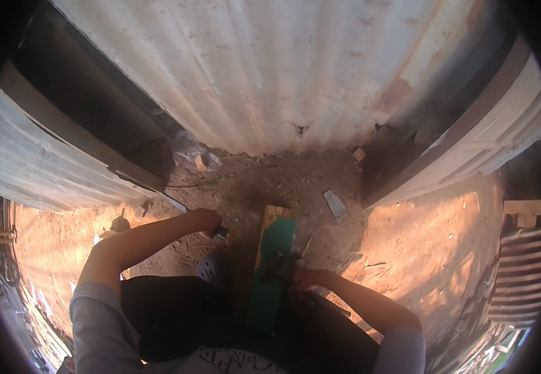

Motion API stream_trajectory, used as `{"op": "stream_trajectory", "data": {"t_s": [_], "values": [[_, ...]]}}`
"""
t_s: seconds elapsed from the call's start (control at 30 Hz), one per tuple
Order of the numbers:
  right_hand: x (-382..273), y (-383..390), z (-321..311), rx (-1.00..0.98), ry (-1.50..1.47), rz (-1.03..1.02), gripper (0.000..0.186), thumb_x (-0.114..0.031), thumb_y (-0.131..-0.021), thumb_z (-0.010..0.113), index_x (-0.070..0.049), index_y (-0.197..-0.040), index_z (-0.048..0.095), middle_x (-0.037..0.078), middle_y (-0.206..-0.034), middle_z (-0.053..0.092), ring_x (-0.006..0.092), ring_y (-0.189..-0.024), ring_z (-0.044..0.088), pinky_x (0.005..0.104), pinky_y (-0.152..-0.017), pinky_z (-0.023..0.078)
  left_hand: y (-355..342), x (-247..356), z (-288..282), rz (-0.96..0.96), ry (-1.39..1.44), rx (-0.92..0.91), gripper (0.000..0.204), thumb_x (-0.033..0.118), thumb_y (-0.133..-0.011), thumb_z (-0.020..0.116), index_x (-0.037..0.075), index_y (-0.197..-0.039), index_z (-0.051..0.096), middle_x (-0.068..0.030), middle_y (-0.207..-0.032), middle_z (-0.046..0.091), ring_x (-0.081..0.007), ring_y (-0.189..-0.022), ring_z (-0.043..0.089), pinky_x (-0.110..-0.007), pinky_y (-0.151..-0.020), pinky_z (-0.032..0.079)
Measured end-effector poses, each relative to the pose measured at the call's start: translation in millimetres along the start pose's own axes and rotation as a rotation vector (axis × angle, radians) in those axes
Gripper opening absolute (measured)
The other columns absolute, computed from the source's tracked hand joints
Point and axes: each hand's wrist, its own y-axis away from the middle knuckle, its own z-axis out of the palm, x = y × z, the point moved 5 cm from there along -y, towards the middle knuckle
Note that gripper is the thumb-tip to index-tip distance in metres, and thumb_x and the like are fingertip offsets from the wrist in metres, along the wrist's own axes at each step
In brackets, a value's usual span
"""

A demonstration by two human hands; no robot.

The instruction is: The person sits on the ground and uses a hammer and chisel to shape a small cylindrical piece of wood resting on a green plank. They repeatedly strike the chisel to carve the wood and occasionally inspect the piece.

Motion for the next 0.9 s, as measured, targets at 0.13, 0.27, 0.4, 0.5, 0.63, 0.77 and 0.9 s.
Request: {"op": "stream_trajectory", "data": {"t_s": [0.13,0.27,0.4,0.5,0.63,0.77,0.9], "values": [[-2.3,2.7,0.1,-0.023,-0.057,0.015,0.036,-0.038,-0.087,0.052,-0.007,-0.079,0.071,0.007,-0.072,0.068,0.0178,-0.067,0.063,0.0331,-0.066,0.048,-1.9,-0.7,1.2,0.009,-0.011,0.005,0.021,0.016,-0.069,0.062,0.005,-0.087,0.067,-0.0143,-0.084,0.066,-0.0293,-0.085,0.064,-0.038,-0.068,0.052],[2.1,-1.9,2.2,-0.047,-0.009,-0.005,0.039,-0.039,-0.087,0.05,-0.007,-0.078,0.071,0.007,-0.071,0.067,0.0189,-0.069,0.062,0.0337,-0.065,0.048,-5.4,-1.3,3.0,0.014,-0.02,-0.003,0.022,0.016,-0.068,0.063,0.006,-0.087,0.068,-0.0139,-0.084,0.066,-0.0288,-0.085,0.064,-0.038,-0.068,0.052],[0.1,0.3,0.8,-0.004,-0.011,0.002,0.041,-0.041,-0.087,0.05,-0.007,-0.078,0.071,0.007,-0.07,0.066,0.0198,-0.069,0.062,0.0342,-0.064,0.047,-3.2,0.1,0.6,0.005,-0.009,0.005,0.022,0.016,-0.067,0.063,0.006,-0.086,0.068,-0.0138,-0.085,0.066,-0.0286,-0.086,0.064,-0.038,-0.069,0.052],[1.0,-2.3,0.2,-0.041,0.024,0.01,0.04,-0.04,-0.087,0.05,-0.007,-0.078,0.071,0.007,-0.07,0.066,0.0194,-0.069,0.061,0.0341,-0.064,0.047,-6.8,-2.3,4.5,0.005,-0.014,-0.003,0.022,0.016,-0.067,0.063,0.006,-0.086,0.068,-0.0139,-0.085,0.066,-0.0287,-0.086,0.064,-0.039,-0.069,0.052],[3.4,-3.2,3.4,-0.056,-0.088,0.03,0.039,-0.037,-0.088,0.05,-0.006,-0.076,0.07,0.006,-0.068,0.066,0.0182,-0.066,0.061,0.0332,-0.063,0.047,-8.8,-4.6,8.4,-0.005,-0.023,-0.005,0.022,0.015,-0.067,0.063,0.006,-0.086,0.068,-0.014,-0.085,0.066,-0.0289,-0.086,0.064,-0.039,-0.069,0.052],[7.8,-6.4,5.7,-0.036,-0.059,-0.004,0.038,-0.036,-0.088,0.05,-0.006,-0.076,0.07,0.006,-0.068,0.066,0.0173,-0.065,0.061,0.0325,-0.061,0.048,-5.0,-1.5,3.1,0.009,-0.028,0.001,0.022,0.015,-0.068,0.062,0.006,-0.087,0.068,-0.0139,-0.085,0.066,-0.0291,-0.086,0.064,-0.039,-0.07,0.052],[-3.0,0.7,-0.7,-0.035,-0.034,0.008,0.038,-0.036,-0.088,0.05,-0.005,-0.076,0.07,0.006,-0.068,0.067,0.0172,-0.066,0.062,0.0328,-0.061,0.048,-2.7,-1.4,2.8,-0.001,-0.024,-0.006,0.023,0.017,-0.068,0.063,0.006,-0.088,0.068,-0.0141,-0.086,0.066,-0.0292,-0.086,0.064,-0.039,-0.07,0.052]]}}
